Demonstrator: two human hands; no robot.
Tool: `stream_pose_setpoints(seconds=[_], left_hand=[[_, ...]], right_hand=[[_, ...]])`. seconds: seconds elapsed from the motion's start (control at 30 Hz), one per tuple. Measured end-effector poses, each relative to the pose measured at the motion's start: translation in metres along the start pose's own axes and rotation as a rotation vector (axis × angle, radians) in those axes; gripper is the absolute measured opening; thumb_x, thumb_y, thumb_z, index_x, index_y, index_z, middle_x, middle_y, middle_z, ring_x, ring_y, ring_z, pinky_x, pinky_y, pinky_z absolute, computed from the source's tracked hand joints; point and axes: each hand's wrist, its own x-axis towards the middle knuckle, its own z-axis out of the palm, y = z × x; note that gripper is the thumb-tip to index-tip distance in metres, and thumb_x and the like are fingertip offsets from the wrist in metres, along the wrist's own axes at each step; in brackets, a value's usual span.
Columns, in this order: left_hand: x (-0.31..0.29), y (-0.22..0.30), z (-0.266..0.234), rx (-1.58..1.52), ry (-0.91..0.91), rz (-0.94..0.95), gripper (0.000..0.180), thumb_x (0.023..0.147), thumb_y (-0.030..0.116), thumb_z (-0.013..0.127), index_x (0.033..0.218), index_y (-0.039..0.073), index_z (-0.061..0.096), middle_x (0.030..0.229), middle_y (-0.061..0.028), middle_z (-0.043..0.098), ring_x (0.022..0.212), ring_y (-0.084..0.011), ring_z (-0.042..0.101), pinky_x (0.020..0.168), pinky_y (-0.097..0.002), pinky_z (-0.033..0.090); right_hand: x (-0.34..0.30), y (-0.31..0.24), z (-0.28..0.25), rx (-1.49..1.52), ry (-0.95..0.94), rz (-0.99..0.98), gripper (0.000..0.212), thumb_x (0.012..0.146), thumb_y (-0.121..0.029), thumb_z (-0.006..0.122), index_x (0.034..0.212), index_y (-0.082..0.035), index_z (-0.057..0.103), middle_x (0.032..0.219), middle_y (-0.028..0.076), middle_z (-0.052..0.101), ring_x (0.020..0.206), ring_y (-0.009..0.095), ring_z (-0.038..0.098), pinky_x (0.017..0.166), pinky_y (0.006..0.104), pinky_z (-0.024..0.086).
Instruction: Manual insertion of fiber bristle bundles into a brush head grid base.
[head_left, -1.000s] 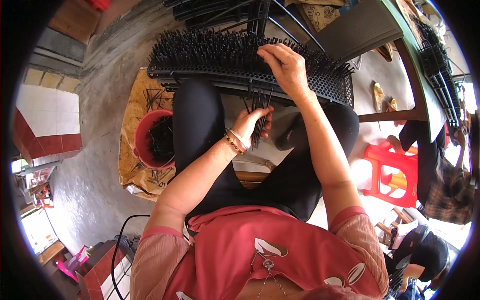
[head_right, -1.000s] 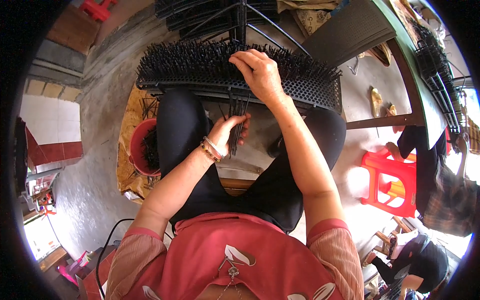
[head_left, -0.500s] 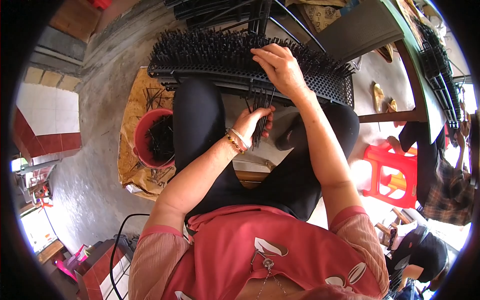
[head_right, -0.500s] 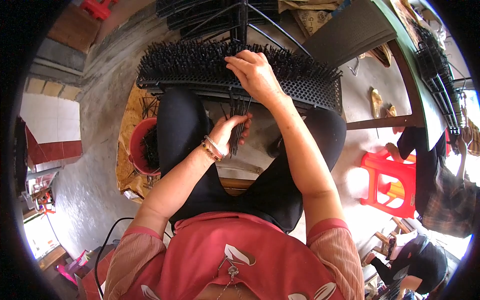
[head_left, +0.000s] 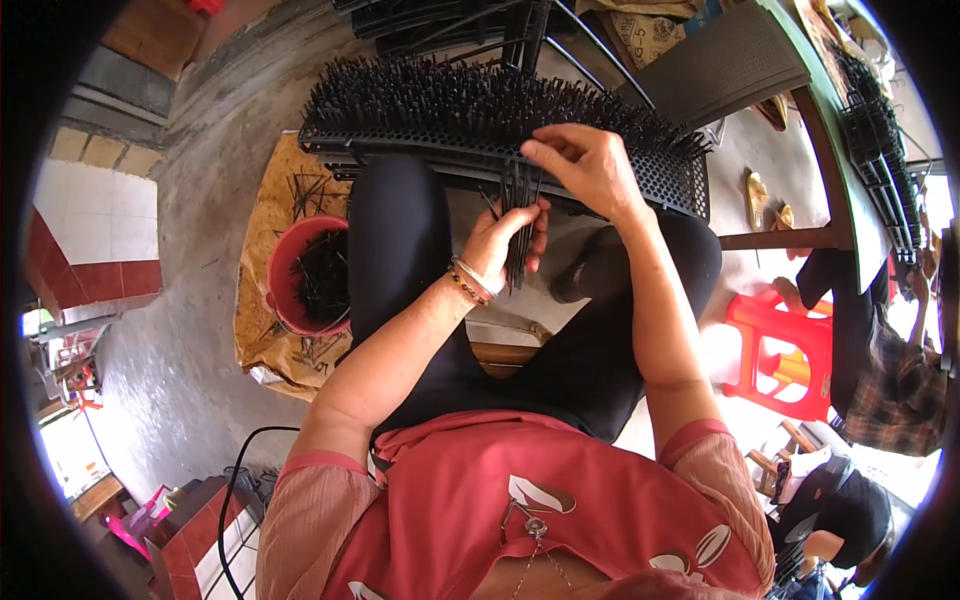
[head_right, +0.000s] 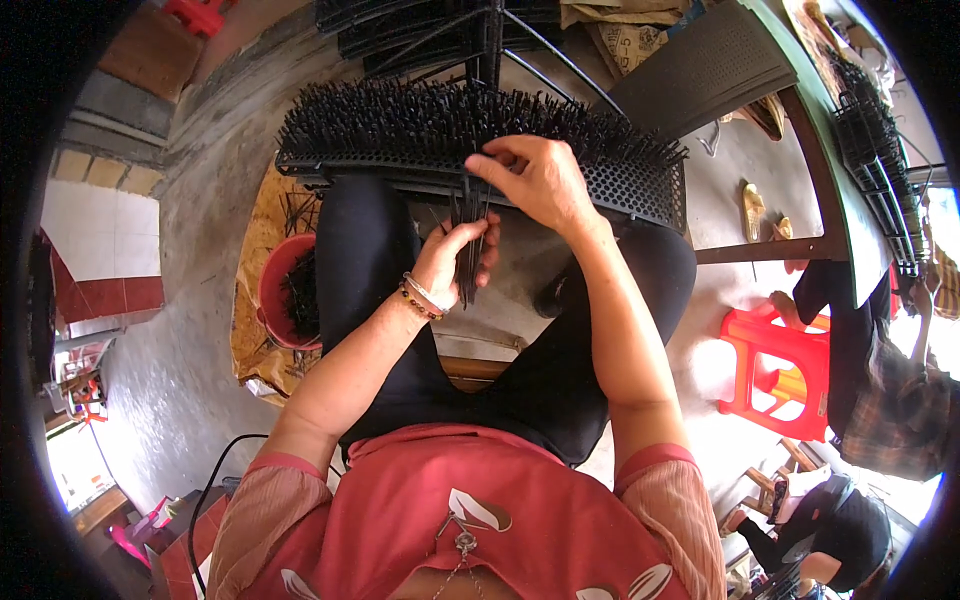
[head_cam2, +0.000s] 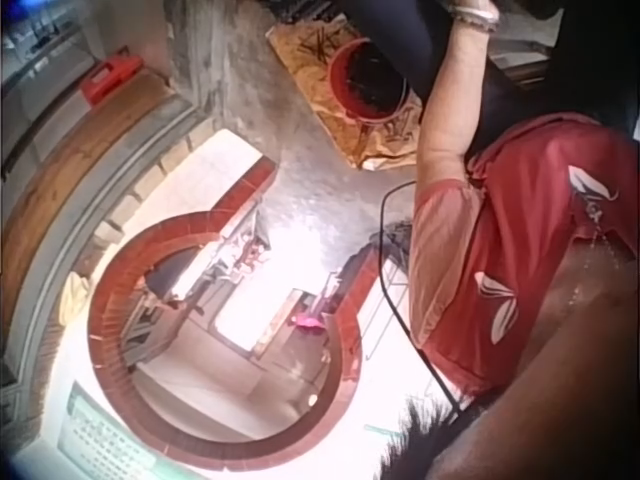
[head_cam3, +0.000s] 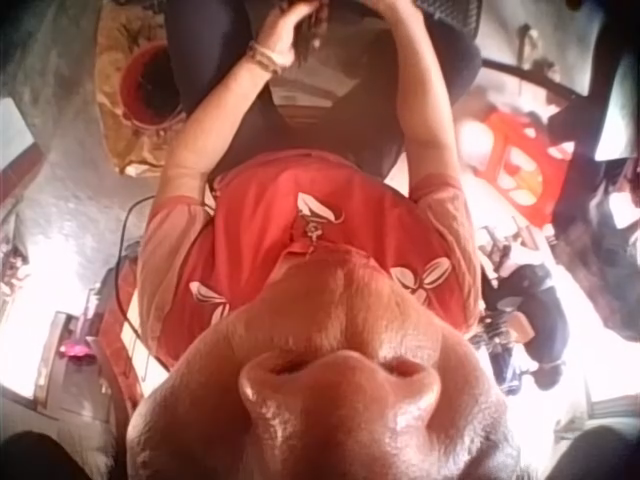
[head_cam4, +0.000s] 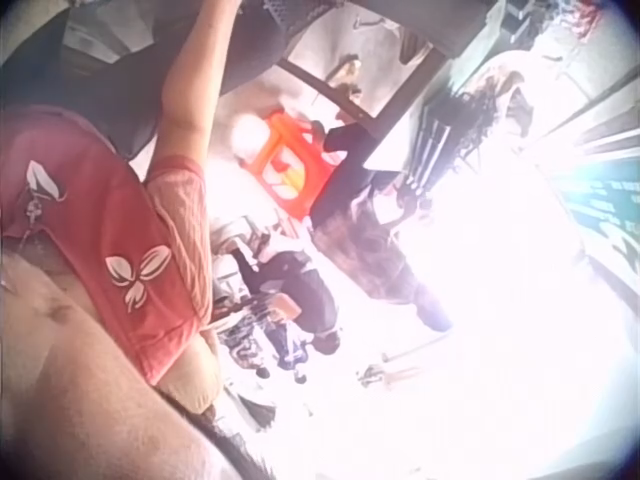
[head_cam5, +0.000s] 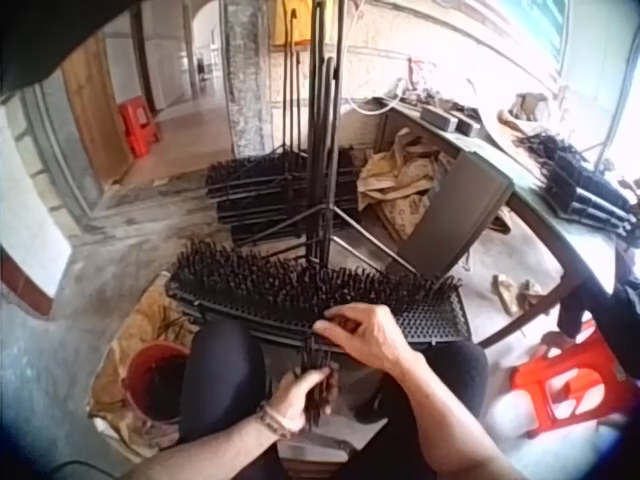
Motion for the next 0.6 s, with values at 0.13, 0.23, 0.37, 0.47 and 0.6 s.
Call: stream_pose_setpoints(seconds=[0.13,0.23,0.37,0.47,0.6], left_hand=[[-0.002,0.003,0.007,0.009,0.004,0.028,0.022,0.089,0.021,0.054,0.103,0.005,0.058,0.078,-0.0017,0.057,0.061,-0.0116,0.055,0.043,-0.0249,0.042],[0.000,0.002,0.007,0.021,0.013,0.012,0.024,0.089,0.023,0.054,0.105,0.005,0.058,0.078,-0.0016,0.057,0.061,-0.0113,0.055,0.043,-0.0240,0.041],[0.004,0.001,0.000,0.031,0.035,-0.009,0.026,0.091,0.025,0.052,0.105,0.004,0.058,0.078,-0.0015,0.056,0.061,-0.0107,0.054,0.043,-0.0227,0.038],[0.004,0.000,0.002,0.023,0.055,-0.023,0.027,0.091,0.026,0.051,0.104,0.004,0.058,0.078,-0.0017,0.056,0.060,-0.0103,0.053,0.042,-0.0219,0.036],[0.007,-0.004,-0.005,-0.002,0.006,-0.059,0.025,0.091,0.024,0.051,0.105,0.003,0.057,0.079,-0.0014,0.057,0.058,-0.0090,0.050,0.041,-0.0207,0.033]], right_hand=[[-0.005,0.003,0.001,0.188,-0.104,0.132,0.022,0.082,-0.016,0.067,0.092,0.003,0.066,0.074,0.006,0.066,0.064,0.007,0.057,0.057,0.0215,0.047],[-0.002,0.004,-0.006,0.298,-0.027,0.222,0.017,0.084,-0.012,0.064,0.094,0.002,0.066,0.073,0.005,0.065,0.062,0.006,0.056,0.056,0.0198,0.046],[0.005,0.007,-0.007,0.365,0.108,0.162,0.018,0.085,-0.012,0.063,0.098,0.001,0.065,0.074,0.005,0.066,0.062,0.005,0.056,0.057,0.0190,0.045],[0.010,0.010,-0.009,0.451,0.286,0.117,0.018,0.087,-0.011,0.061,0.100,0.001,0.065,0.076,0.005,0.066,0.062,0.005,0.056,0.057,0.0189,0.045],[0.017,0.006,-0.005,0.463,0.458,0.000,0.018,0.088,-0.011,0.060,0.101,0.000,0.065,0.077,0.005,0.066,0.061,0.006,0.056,0.057,0.0182,0.044]])
